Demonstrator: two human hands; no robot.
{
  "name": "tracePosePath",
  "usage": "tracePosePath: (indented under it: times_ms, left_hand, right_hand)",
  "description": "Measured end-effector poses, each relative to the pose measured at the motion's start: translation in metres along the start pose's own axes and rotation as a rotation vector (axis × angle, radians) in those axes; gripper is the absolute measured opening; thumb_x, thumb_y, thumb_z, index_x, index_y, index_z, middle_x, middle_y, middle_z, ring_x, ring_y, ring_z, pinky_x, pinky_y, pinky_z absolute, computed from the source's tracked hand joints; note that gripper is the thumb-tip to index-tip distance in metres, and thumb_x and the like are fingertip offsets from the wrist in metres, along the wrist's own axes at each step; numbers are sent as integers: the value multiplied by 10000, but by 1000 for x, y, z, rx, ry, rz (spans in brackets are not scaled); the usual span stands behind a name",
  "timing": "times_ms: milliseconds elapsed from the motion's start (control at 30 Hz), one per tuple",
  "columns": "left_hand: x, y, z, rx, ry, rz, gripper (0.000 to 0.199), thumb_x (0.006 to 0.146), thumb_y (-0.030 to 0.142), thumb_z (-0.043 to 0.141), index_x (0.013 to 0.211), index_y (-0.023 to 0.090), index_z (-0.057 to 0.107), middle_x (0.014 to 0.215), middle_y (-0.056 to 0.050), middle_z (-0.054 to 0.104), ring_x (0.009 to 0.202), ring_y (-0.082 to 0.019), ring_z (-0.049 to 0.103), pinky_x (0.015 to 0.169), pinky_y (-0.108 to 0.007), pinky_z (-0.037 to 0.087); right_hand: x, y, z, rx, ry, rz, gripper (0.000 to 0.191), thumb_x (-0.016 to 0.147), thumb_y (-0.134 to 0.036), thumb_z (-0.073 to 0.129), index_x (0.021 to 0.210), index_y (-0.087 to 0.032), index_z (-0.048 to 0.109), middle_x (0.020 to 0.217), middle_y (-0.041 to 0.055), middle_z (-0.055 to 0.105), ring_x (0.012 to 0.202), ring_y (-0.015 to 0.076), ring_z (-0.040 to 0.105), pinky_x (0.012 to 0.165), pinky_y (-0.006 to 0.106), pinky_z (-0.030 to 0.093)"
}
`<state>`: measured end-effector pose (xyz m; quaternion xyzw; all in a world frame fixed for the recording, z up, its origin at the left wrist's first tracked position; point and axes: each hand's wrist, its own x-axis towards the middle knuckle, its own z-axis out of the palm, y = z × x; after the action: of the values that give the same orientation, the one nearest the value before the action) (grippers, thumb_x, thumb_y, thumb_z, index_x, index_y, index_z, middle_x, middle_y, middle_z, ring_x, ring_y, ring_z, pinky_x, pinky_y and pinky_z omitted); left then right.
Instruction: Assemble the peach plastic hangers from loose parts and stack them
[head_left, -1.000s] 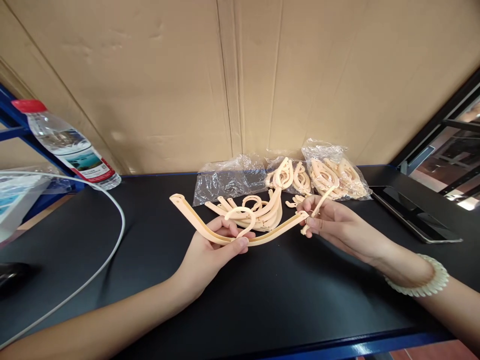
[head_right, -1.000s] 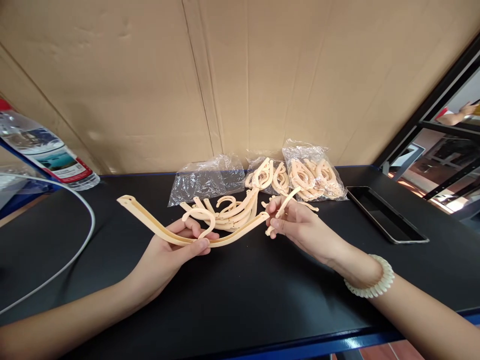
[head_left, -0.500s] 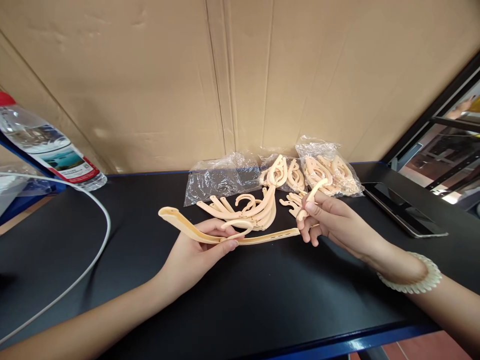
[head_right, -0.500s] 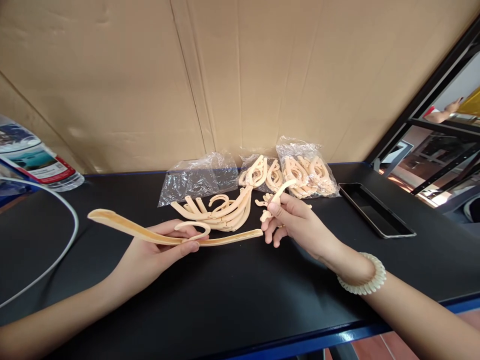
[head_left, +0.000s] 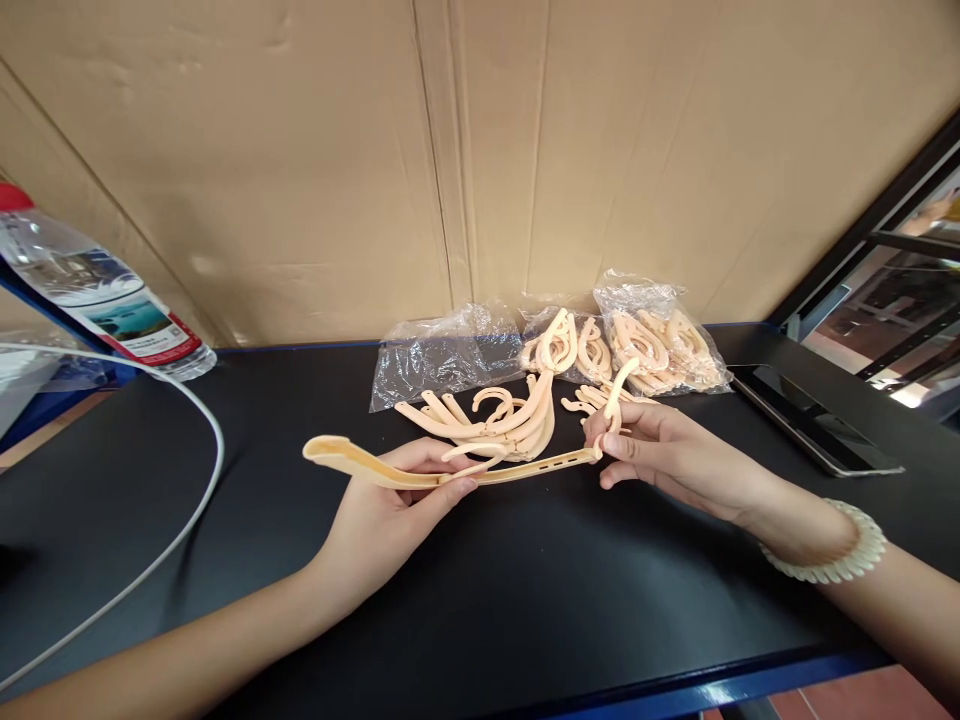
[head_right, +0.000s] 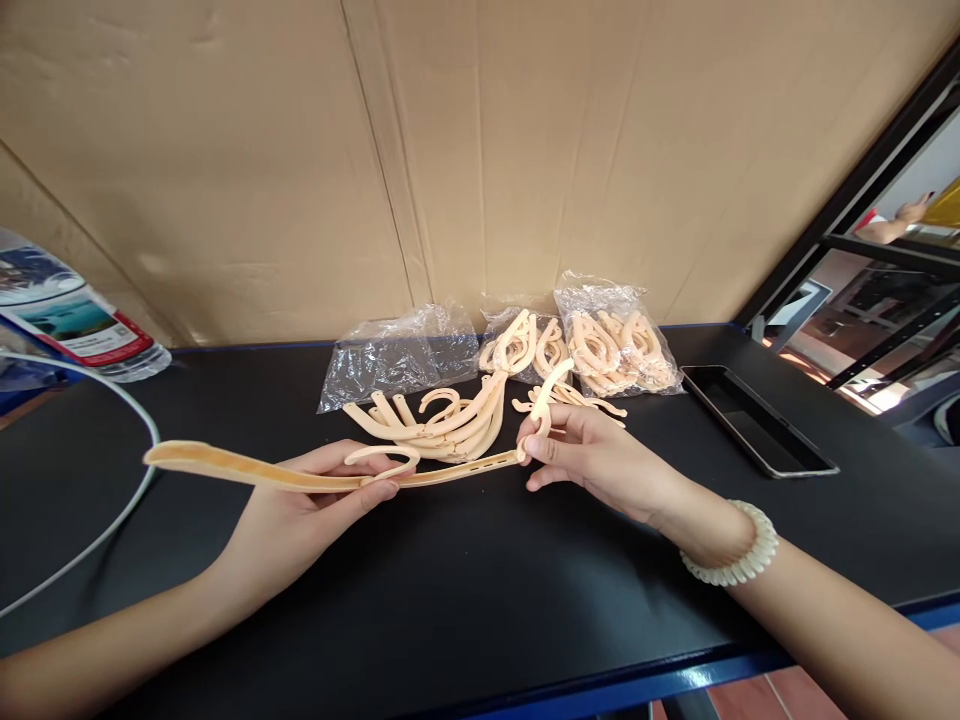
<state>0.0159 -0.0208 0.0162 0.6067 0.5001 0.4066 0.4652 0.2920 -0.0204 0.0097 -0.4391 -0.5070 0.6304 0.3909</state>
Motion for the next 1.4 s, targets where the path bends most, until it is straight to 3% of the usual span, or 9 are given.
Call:
tracePosePath:
  times_ms: [167,433,633,800,1067,1400]
  left_hand:
    - [-2,-1,0,31,31,48,140,653,340,813,703,225,752,744,-39,756,707,-235,706,611,-263,559]
    - [-3,-3,0,86,19,74,126,692,341,790,742,228,764,773,-38,764,712,-228,707,617,-255,554]
    - [-5,-7,-3,229,45,192,81,746,314,756,762,237,773,741,-15,759,653,-193,688,577,-228,519]
    - [-8,-5,-4,324,74,277,57,776,257,722,776,252,778,801,17,783,702,-166,722,632,-195,541]
    - [-10,-5,-2,334,89,400,115,781,138,668,756,229,733,816,45,793,700,-123,745,619,-135,553]
    - [-8,-14,-1,296,50,263,62,798,274,710,807,227,749,784,16,769,694,-147,714,604,-184,540]
  right_hand:
    - [-1,2,0,129,-56,131,286,777,-381,774,876,-168,609,1115,96,660,957,230,712,618,245,590]
    - [-2,4,0,199,-31,179,258,773,-281,791,850,-172,571,1019,84,737,970,239,735,747,277,606]
    - [-1,5,3,198,-43,177,257,780,-268,784,838,-173,552,1050,109,755,988,235,731,835,308,587]
    - [-1,7,2,185,-50,164,273,762,-264,796,823,-177,544,1065,112,755,996,244,728,857,335,582]
    - [-1,6,12,108,7,128,313,691,-334,845,766,-175,586,1035,115,764,959,252,737,879,381,588]
    - [-1,9,21,20,150,18,396,631,-444,866,708,-177,584,855,101,776,775,252,760,800,398,632]
